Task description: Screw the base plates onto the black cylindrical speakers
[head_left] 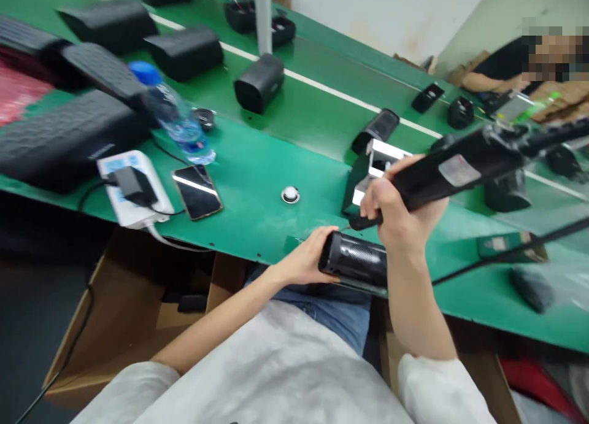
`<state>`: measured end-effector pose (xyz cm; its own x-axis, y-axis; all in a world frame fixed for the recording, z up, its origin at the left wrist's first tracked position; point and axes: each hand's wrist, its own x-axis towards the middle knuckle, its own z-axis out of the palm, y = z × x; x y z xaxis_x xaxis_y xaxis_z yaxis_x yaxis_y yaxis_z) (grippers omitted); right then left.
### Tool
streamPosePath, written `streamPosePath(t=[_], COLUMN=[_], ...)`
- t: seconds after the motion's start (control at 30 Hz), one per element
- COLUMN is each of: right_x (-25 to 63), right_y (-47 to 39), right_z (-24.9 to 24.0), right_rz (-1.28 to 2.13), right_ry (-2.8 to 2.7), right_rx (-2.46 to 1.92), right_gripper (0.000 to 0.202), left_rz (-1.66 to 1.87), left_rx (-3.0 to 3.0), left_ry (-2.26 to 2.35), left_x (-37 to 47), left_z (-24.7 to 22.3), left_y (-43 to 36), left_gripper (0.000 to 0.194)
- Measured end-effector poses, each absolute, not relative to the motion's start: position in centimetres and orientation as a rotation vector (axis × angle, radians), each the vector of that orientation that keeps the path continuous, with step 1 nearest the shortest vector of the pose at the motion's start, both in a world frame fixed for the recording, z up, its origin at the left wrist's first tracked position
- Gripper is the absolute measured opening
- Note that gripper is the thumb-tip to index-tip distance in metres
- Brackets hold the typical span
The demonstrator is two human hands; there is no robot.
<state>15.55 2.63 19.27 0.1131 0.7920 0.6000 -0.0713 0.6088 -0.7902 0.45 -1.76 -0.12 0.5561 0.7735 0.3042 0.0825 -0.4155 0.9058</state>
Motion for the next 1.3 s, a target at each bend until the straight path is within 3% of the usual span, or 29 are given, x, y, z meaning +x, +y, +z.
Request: streamPosePath(t=[0.2, 0.3, 0.43, 0.63, 0.83, 1.03, 1.17, 1.3], right_x=[20.0, 22.7, 24.3, 24.4, 24.9, 24.1, 22.8, 21.3], right_y=[4.1, 6.9, 10.0, 10.5, 11.1, 8.2, 4.6, 2.2], right_z=[24.2, 24.4, 22.4, 20.6, 20.7, 21.4, 23.0, 24.1], right_rz=[0.243, 0.020, 0.013, 0.007, 0.062, 0.151, 0.223, 0.184], right_ry=[-1.205, -1.177, -1.264, -1.298, -1.248, -1.251, -1.244, -1.236], right_rx=[-0.595, -0.578, -0.702, -0.914, -0.819, -0.841, -0.766, -0.803], right_gripper=[0.017, 0.012, 0.041, 0.047, 0.060, 0.048, 0.014, 0.014], left_rz=[0.854, 0.829, 0.834, 0.853, 0.804, 0.801, 0.826, 0.827], left_rx=[1.890, 1.898, 1.906, 1.898, 1.893, 1.871, 1.889, 1.905], left_ry=[0.724, 0.736, 0.746, 0.748, 0.770, 0.773, 0.747, 0.741], left_x=[0.0, -0.1, -0.2, 0.0, -0.1, -0.1, -0.1, -0.1], left_z=[0.9, 1.1, 0.9, 0.8, 1.3, 1.4, 1.2, 1.2], left_y=[-1.6, -1.7, -1.7, -1.8, -1.8, -1.8, -1.8, -1.8], left_gripper=[0.117, 0.117, 0.118, 0.115, 0.116, 0.117, 0.117, 0.116])
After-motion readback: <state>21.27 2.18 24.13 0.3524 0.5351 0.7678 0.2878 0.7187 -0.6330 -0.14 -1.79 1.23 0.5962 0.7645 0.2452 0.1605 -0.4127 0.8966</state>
